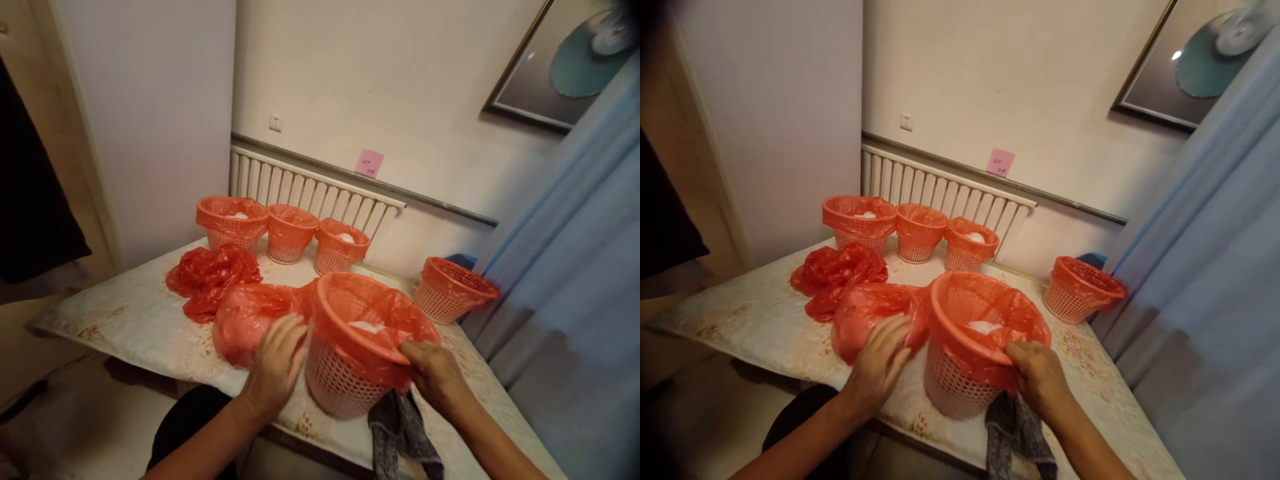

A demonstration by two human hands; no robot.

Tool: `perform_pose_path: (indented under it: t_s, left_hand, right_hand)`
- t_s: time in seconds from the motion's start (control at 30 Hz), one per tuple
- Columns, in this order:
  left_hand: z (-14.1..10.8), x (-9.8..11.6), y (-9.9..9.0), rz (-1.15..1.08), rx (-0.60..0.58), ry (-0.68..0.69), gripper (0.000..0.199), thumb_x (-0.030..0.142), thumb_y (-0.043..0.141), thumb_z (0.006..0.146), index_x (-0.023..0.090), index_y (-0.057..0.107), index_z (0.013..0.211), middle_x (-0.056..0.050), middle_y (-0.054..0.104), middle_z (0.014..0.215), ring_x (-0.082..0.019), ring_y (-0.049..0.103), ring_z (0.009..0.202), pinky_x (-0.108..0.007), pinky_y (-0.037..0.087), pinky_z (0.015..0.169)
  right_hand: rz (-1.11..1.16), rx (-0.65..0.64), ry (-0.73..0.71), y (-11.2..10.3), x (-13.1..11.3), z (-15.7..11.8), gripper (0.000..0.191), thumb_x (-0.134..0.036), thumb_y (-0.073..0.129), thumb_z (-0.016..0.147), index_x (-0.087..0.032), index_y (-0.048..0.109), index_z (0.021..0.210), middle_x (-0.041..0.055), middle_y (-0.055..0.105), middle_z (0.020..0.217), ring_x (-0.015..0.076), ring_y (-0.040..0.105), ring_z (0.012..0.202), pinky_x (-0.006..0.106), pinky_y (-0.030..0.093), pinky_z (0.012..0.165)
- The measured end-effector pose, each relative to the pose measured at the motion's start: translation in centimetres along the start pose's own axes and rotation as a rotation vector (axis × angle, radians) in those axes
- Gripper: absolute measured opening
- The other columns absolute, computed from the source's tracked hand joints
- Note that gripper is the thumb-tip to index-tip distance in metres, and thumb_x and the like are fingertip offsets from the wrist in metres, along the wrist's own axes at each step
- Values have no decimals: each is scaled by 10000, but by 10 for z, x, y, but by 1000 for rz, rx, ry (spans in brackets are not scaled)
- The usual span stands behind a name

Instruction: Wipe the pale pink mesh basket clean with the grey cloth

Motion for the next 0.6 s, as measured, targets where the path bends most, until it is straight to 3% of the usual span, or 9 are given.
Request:
perform_pose_path:
  t_s: [0.13, 0.2, 0.27, 0.33, 0.4, 0.5, 0.6]
  left_hand:
    - [7, -67, 9, 217, 20, -196, 370, 242, 438, 942, 82, 514, 1266, -194, 527, 1350, -315, 426, 1296, -518, 370, 1063]
    - [8, -94, 25, 287, -92, -255, 430, 280, 460, 936, 81, 498, 1315, -193, 499, 1400, -340, 406, 1318, -549, 342, 1068]
    - [0, -115, 46, 306, -276, -294, 445, 313, 495, 921, 116, 519, 1320, -166, 545, 1371, -348, 456, 1276, -574, 329, 1058]
    - [-17, -128, 67, 271, -457, -284, 392, 327, 533, 899, 151, 594, 1243, -130, 637, 1260, -327, 533, 1188, -560, 331, 1057]
    - [-36, -135, 84, 222, -537, -227, 327, 304, 560, 879, 174, 642, 1168, -99, 675, 1189, -290, 553, 1156, -512, 305, 1091]
    - [-57, -142, 96, 191, -503, -206, 303, 252, 575, 859, 188, 650, 1146, -81, 676, 1176, -274, 541, 1166, -487, 260, 1123]
    - [-68, -145, 97, 176, -426, -211, 295, 216, 580, 843, 185, 645, 1129, -73, 680, 1147, -272, 544, 1141, -489, 275, 1112]
  right_hand:
    - [-205, 110, -2, -29, 18, 32, 223, -199, 463, 881, -206, 511, 663, 4, 574, 610, 148, 517, 573, 263, 275, 573]
    - [-289, 195, -12, -41, 19, 57, 239, -221, 482, 885, -207, 501, 647, 6, 554, 595, 152, 491, 564, 268, 260, 567]
    - [-335, 291, -14, -49, 16, 87, 254, -229, 493, 885, -207, 489, 632, 6, 528, 579, 153, 461, 554, 273, 249, 562]
    - [-338, 389, -11, -53, 12, 119, 266, -233, 502, 882, -208, 475, 618, 3, 505, 567, 151, 429, 545, 276, 242, 560]
    - [-315, 473, -12, -52, 6, 151, 281, -243, 520, 878, -207, 463, 604, -3, 487, 558, 144, 405, 537, 277, 231, 556]
    - [-273, 538, -37, -36, -7, 199, 287, -242, 536, 874, -200, 470, 598, -9, 487, 554, 132, 394, 536, 272, 224, 558]
    - [-259, 538, -61, -5, -24, 240, 265, -210, 519, 876, -192, 506, 611, -5, 525, 575, 126, 407, 547, 272, 229, 576]
Point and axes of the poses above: each hand's wrist, its own z-axis towards the middle knuckle, its own y-axis out of the palm, x = y × z, the point moved 4 cm from there along z, towards the middle knuckle
